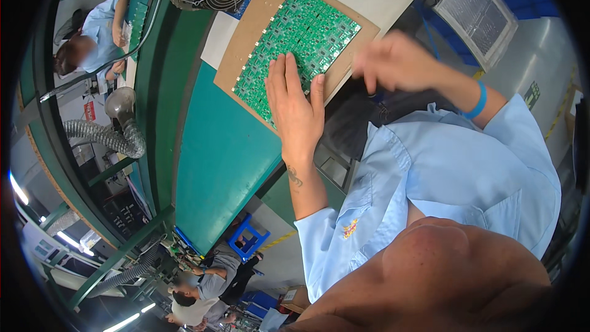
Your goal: Soldering electronic components onto a printed circuit board at a manual assembly station.
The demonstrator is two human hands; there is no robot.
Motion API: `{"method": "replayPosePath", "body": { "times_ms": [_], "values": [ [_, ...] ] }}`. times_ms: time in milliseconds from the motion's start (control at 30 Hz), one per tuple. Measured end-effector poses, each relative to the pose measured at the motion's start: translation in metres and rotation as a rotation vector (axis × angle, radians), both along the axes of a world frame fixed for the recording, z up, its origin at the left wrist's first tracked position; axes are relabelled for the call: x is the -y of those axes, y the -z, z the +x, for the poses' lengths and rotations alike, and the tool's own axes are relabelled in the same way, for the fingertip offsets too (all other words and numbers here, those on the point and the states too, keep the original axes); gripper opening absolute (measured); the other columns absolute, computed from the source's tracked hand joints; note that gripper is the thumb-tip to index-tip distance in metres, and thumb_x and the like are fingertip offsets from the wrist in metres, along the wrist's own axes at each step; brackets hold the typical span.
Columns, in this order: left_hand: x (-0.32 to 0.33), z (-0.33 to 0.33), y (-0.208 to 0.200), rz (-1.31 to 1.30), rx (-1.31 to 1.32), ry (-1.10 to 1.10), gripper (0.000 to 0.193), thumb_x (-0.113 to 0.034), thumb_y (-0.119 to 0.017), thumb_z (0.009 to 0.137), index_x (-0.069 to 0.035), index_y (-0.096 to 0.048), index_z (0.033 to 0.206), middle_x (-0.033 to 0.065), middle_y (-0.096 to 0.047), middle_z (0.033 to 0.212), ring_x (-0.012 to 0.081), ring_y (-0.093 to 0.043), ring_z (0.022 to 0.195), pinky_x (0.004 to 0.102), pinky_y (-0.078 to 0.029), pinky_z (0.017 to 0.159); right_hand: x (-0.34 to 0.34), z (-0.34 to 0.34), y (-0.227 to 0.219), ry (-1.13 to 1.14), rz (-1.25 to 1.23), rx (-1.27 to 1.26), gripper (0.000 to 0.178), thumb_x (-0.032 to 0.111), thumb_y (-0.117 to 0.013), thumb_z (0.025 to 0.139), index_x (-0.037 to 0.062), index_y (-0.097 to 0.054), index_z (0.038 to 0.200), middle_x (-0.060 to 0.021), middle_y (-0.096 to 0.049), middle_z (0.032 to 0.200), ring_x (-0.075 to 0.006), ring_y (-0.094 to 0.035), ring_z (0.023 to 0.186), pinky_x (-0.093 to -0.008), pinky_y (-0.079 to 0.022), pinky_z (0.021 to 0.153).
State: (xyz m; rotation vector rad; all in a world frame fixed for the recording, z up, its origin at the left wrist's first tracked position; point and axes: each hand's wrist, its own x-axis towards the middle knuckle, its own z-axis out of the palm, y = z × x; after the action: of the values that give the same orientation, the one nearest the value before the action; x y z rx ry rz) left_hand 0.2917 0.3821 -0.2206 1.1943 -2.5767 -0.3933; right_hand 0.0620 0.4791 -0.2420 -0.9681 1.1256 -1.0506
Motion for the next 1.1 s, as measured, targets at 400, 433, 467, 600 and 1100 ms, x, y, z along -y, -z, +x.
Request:
{"method": "replayPosePath", "body": {
  "times_ms": [400, 433, 467, 600, 1100],
  "values": [
    [-0.009, 0.052, -0.016, -0.048, 0.010, 0.052, 0.065, -0.029, -0.080, 0.094, -0.006, -0.058, 0.151, 0.0202, -0.049, 0.162, 0.0446, -0.038, 0.155, 0.0599, -0.029, 0.127, 0.037, -0.070, 0.013, 0.123, -0.772, -0.840, 0.028, 0.014, -0.074, 0.098, 0.0029, -0.074, 0.124, -0.0116, -0.069, 0.126, -0.0199, -0.063, 0.099, -0.0300, -0.054, 0.083],
    [-0.009, 0.059, -0.016, -0.034, 0.009, 0.049, 0.064, -0.027, -0.080, 0.094, -0.007, -0.059, 0.151, 0.0189, -0.048, 0.163, 0.0439, -0.037, 0.155, 0.0599, -0.028, 0.127, 0.038, -0.072, 0.012, 0.067, -0.839, -0.972, 0.028, 0.012, -0.076, 0.096, 0.0031, -0.074, 0.123, -0.0117, -0.068, 0.129, -0.0213, -0.063, 0.103, -0.0312, -0.055, 0.086],
    [-0.010, 0.065, -0.013, -0.035, 0.013, 0.031, 0.064, -0.027, -0.080, 0.094, -0.007, -0.059, 0.151, 0.0189, -0.048, 0.163, 0.0439, -0.037, 0.155, 0.0599, -0.028, 0.127, 0.040, -0.071, 0.012, 0.055, -0.848, -0.961, 0.028, 0.012, -0.076, 0.096, 0.0031, -0.074, 0.123, -0.0117, -0.068, 0.129, -0.0213, -0.063, 0.103, -0.0312, -0.055, 0.086],
    [-0.015, 0.086, -0.002, 0.036, -0.095, 0.011, 0.053, -0.018, -0.079, 0.095, -0.012, -0.066, 0.146, 0.0128, -0.053, 0.162, 0.0400, -0.039, 0.156, 0.0566, -0.030, 0.128, 0.040, -0.067, 0.009, 0.028, -0.837, -0.923, 0.030, 0.009, -0.081, 0.089, 0.0025, -0.075, 0.118, -0.0120, -0.067, 0.131, -0.0285, -0.060, 0.113, -0.0383, -0.051, 0.098],
    [-0.010, 0.088, 0.010, -0.005, -0.164, -0.039, 0.036, -0.007, -0.073, 0.096, -0.012, -0.076, 0.132, 0.0076, -0.063, 0.152, 0.0350, -0.051, 0.148, 0.0501, -0.037, 0.127, 0.043, -0.066, 0.020, 0.037, -0.788, -1.057, 0.023, 0.009, -0.079, 0.091, 0.0022, -0.077, 0.113, -0.0100, -0.069, 0.131, -0.0268, -0.061, 0.108, -0.0376, -0.051, 0.094]
  ]
}}
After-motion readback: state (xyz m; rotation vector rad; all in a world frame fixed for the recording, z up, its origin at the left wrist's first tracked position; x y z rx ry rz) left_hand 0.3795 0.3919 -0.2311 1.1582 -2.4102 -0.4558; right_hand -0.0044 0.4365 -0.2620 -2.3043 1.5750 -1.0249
